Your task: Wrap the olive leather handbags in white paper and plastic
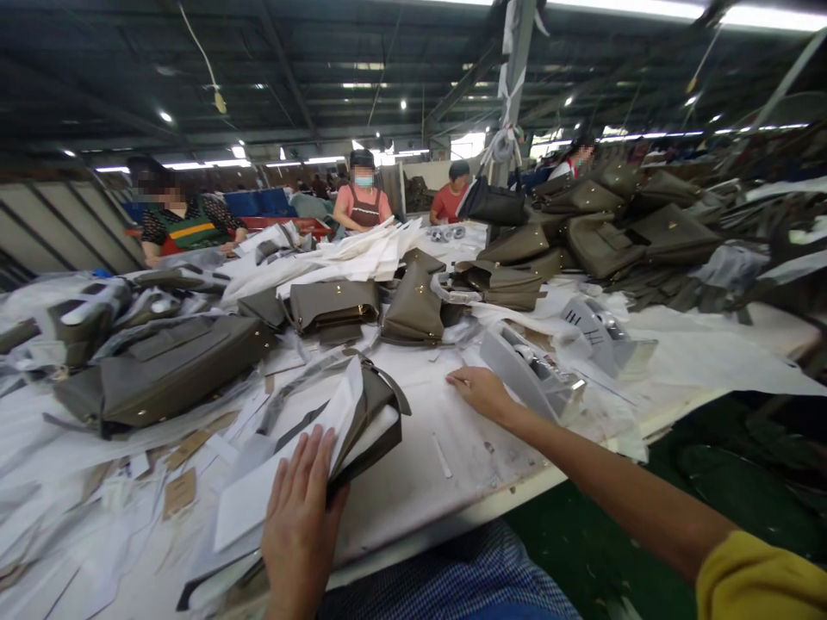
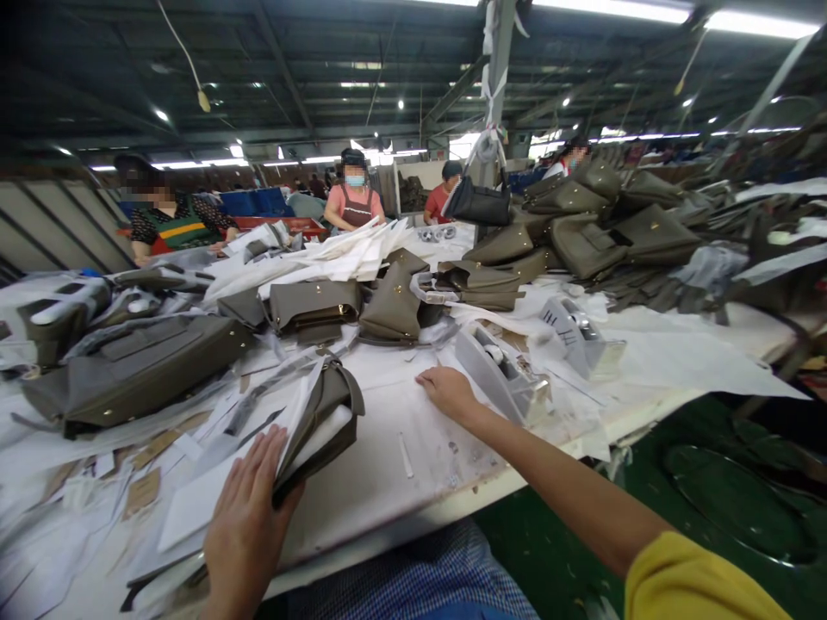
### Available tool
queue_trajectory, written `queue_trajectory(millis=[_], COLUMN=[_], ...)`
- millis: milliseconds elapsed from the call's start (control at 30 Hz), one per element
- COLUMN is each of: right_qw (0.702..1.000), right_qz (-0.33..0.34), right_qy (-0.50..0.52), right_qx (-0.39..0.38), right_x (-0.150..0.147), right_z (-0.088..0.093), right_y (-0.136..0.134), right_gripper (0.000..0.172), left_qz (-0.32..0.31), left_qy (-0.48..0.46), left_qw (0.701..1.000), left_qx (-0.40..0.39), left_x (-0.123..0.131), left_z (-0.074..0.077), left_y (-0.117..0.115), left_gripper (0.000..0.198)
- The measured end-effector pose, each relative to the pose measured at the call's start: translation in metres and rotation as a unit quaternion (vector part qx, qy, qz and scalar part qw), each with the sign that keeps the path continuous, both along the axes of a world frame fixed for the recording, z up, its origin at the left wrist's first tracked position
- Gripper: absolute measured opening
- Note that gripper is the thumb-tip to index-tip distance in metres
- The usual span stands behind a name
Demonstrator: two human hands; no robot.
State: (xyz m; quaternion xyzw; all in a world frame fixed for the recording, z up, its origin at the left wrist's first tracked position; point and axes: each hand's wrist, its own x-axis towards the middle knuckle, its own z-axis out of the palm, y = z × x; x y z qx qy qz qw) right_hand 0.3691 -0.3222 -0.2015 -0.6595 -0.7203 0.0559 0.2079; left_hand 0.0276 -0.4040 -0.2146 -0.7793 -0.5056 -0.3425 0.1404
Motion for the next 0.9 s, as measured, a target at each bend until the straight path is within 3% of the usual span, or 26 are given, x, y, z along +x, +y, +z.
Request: queue_trajectory(millis=[100, 200, 267, 333, 400, 467, 533, 600, 667, 767, 900], right_qw=[0.999, 0.986, 0.953, 0.919, 0.936, 0.974, 0.992, 0.995, 0.992, 0.987, 0.991], right_qz=[0.047, 0.152, 0.257, 0.320, 0.282, 0.178, 0.107, 0.099, 0.124, 0.153, 0.119], right_qy=[0.007, 0.063, 0.121, 0.167, 0.176, 0.135, 0.067, 0.010, -0.012, 0.000, -0.008], right_qx=[0.018, -0.019, -0.105, -0.157, -0.116, -0.030, 0.018, 0.027, 0.035, 0.046, 0.062], right_x=[-0.023, -0.047, -0.057, -0.058, -0.053, -0.044, -0.036, -0.032, -0.030, -0.025, 0.002], right_z=[0.006, 0.012, 0.016, 0.016, 0.010, -0.005, -0.024, -0.043, -0.055, -0.058, -0.039], right_y=[-0.037, -0.087, -0.113, -0.125, -0.120, -0.104, -0.087, -0.074, -0.065, -0.047, 0.001], right_gripper=[0.029, 0.028, 0.024, 0.024, 0.028, 0.033, 0.045, 0.056, 0.052, 0.033, 0.022], left_qz=[0.002, 0.003, 0.003, 0.002, 0.002, 0.001, 0.000, 0.000, 0.002, 0.004, 0.002], left_qy=[-0.006, -0.009, -0.012, -0.013, -0.012, -0.011, -0.008, -0.006, -0.005, -0.003, 0.000], left_qw=[1.000, 1.000, 1.000, 1.000, 1.000, 1.000, 1.000, 1.000, 1.000, 1.000, 1.000], left_qx=[0.000, -0.002, -0.005, -0.009, -0.013, -0.014, -0.018, -0.021, -0.021, -0.017, -0.018], left_x=[-0.001, -0.001, -0.001, 0.000, 0.000, 0.000, 0.000, 0.001, 0.002, 0.002, 0.001], left_z=[0.002, 0.003, 0.003, 0.004, 0.004, 0.005, 0.005, 0.006, 0.007, 0.007, 0.007], left_y=[0.000, -0.001, -0.001, -0.001, -0.002, -0.002, -0.003, -0.003, -0.003, -0.003, -0.004], left_gripper=[0.068, 0.069, 0.069, 0.069, 0.070, 0.071, 0.072, 0.073, 0.072, 0.071, 0.070])
